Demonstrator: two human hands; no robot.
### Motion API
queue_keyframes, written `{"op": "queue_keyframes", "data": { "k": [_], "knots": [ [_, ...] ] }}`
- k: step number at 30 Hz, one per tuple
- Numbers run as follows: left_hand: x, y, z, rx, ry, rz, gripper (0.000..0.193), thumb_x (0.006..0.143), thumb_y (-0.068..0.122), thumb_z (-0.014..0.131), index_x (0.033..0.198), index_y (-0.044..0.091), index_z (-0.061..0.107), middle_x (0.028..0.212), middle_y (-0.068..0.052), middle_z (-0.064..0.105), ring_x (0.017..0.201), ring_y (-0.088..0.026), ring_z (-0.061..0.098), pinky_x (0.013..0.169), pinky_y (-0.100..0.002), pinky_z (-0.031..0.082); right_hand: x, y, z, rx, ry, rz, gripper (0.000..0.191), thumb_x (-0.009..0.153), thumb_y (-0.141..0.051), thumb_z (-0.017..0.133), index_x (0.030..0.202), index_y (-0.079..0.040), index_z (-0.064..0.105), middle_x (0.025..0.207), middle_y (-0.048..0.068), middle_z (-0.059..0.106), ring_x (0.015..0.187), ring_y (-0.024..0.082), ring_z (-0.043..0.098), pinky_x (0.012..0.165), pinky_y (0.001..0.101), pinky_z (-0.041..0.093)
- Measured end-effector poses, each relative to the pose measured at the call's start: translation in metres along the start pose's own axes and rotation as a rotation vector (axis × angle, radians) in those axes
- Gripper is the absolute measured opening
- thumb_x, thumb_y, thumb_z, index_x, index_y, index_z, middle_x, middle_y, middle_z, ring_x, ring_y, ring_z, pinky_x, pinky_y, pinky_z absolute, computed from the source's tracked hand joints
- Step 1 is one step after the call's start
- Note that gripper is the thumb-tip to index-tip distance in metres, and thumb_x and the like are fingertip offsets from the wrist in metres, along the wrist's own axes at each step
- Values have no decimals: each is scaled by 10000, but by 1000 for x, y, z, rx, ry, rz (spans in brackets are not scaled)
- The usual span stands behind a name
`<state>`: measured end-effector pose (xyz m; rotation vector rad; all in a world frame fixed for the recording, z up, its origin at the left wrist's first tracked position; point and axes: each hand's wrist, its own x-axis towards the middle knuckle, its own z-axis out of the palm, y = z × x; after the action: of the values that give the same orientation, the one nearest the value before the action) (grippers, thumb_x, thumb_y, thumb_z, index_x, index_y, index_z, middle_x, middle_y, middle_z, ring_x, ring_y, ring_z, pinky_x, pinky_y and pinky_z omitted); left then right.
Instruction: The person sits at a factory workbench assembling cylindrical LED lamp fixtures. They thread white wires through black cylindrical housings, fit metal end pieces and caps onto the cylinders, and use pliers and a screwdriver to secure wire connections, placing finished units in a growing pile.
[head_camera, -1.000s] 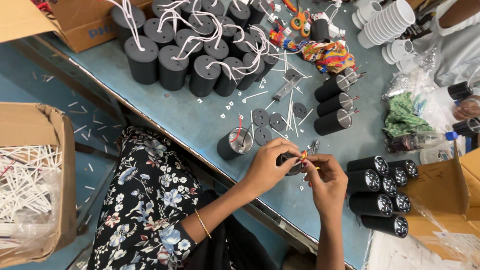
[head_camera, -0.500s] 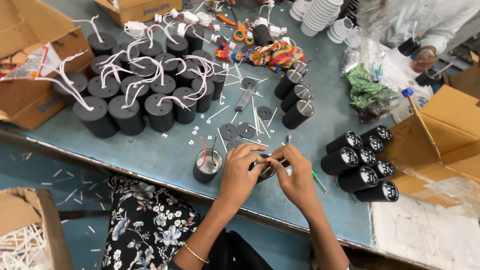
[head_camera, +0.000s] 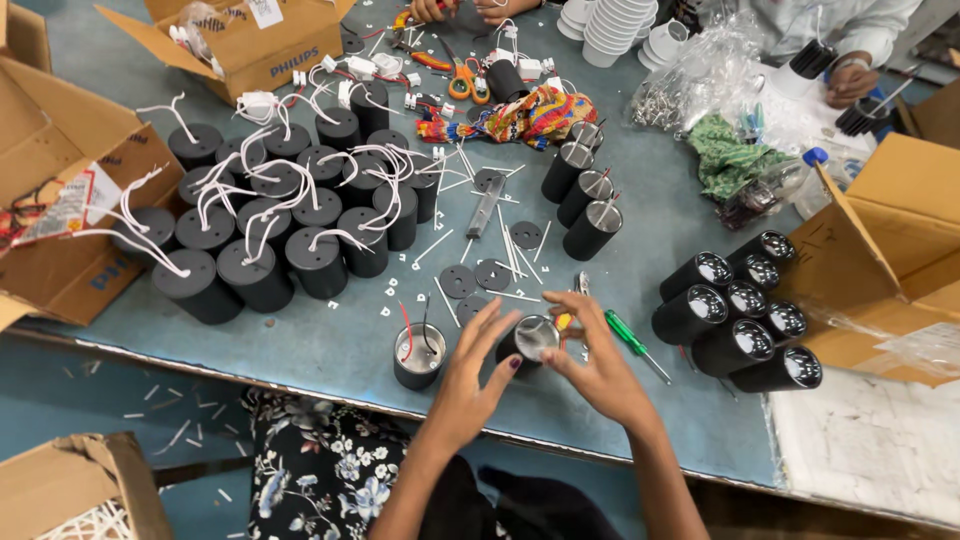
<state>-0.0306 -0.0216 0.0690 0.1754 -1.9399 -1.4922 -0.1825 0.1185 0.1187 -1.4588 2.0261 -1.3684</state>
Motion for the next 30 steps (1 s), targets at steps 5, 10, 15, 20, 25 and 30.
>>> {"op": "queue_keyframes", "data": {
  "k": [5,10,15,20,25,30],
  "knots": [
    [-3,-13,7,-36,61,-90,694,934,208,686,1534,30,387,1456,-165,523,1308,-298,569,1077,-391,462,-10,20,24,43,-56,213,850,746,-183,849,1489,-89,447,1393,103,590,1290,233,579,1077,374,437],
    [-5,-26,10,61,110,-147,498,978,169,656,1439,39,518,1336,-137,611,1201,-265,634,1009,-366,497,0,40,38,47,229,340,713,728,-154,889,1331,14,549,1154,127,735,1074,220,711,960,358,535],
    [-7,-31,11,128,145,-76,192,973,71,621,1145,35,697,1240,-120,637,1110,-273,668,908,-352,552,45,70,-20,-107,839,168,648,907,-167,839,1388,44,461,1216,160,683,1095,257,666,986,374,532],
    [-8,-27,12,88,134,-193,167,934,55,619,1075,21,700,1173,-108,653,885,-266,696,823,-349,557,75,110,-48,-428,832,148,721,882,-132,873,1403,72,419,1261,268,635,1176,395,641,1033,463,475],
    [-23,-30,-1,93,123,-16,113,943,49,635,1037,29,695,1046,-118,683,963,-276,698,850,-343,555,94,147,-49,-431,733,166,691,894,-130,889,1390,48,442,1297,260,629,1225,415,620,1047,466,473],
    [-55,-35,-21,135,-9,-11,111,908,128,676,998,77,715,1017,-56,700,911,-251,709,781,-344,569,88,162,-15,-125,503,-70,540,1023,66,713,1480,33,428,1407,156,604,1291,257,635,1132,418,493]
  ]
}}
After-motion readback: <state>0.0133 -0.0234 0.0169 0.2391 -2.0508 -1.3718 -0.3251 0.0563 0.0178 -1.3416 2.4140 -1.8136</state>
